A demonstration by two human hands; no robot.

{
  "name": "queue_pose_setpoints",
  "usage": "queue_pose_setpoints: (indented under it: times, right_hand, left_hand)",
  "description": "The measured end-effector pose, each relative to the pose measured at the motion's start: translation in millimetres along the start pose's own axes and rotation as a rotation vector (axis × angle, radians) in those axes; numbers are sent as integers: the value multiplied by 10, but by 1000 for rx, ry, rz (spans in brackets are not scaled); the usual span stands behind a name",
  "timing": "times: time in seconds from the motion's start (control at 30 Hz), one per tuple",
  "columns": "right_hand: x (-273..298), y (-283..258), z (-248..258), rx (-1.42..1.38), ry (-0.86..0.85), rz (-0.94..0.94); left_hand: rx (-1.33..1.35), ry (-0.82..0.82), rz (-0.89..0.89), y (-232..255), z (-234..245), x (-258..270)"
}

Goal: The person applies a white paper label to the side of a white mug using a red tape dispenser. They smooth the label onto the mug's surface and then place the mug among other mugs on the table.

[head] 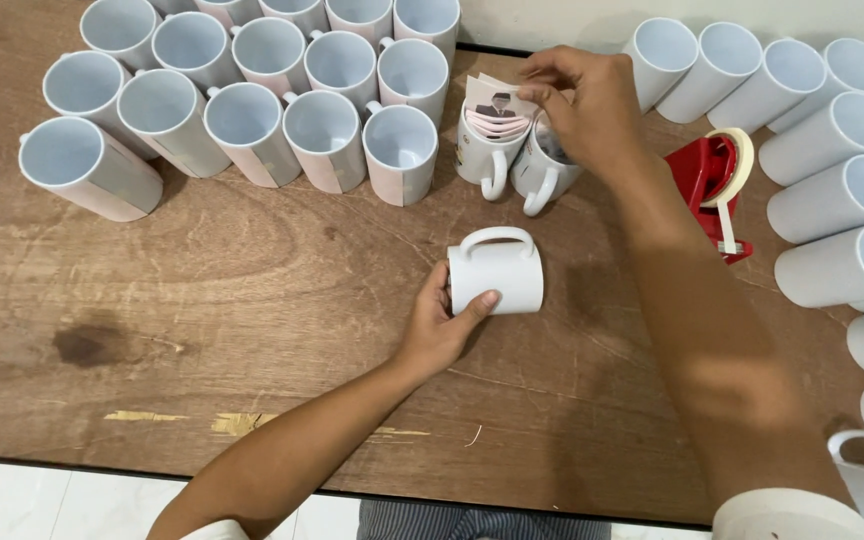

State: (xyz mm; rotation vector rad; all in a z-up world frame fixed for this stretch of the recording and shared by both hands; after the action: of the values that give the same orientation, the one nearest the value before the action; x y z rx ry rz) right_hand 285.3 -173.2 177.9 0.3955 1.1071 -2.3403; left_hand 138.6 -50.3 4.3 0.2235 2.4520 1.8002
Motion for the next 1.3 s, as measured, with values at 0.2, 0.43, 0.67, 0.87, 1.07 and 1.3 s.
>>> queue_pose_setpoints:
  times: [0.2, 0.43, 0.67, 0.87, 1.07, 1.3]
  right_hand:
    - [-8, 207, -16, 32, 57, -159]
    - [-80, 257, -51, 18, 22, -142]
    - [317, -635, 295, 24, 302, 330]
    - [1251, -995, 33, 199, 277, 540]
    - [1726, -994, -405, 270, 189, 683]
    - [1846, -856, -540, 234, 204, 563]
  left_hand:
    - [0, -34, -50, -45, 5, -9]
    - [-23, -41, -63, 28, -10, 5]
    - [35, -66, -53, -8, -18, -8]
    - [178, -30, -67, -96, 30, -92]
    - [199, -17, -68, -159, 125, -215]
    - [146, -78, -82, 109, 4, -205]
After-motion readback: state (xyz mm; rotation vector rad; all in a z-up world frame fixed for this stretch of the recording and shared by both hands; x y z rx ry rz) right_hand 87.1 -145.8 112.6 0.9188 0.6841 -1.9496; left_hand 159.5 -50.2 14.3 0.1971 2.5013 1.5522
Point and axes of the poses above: each hand's wrist, its own x-axis away from the middle knuckle, its own z-axis out of the back of the hand, y = z × x, the point moved 10 cm from there along -x, towards the middle knuckle, and after that the axes turned 4 degrees about -x, right-handed, at the moved point
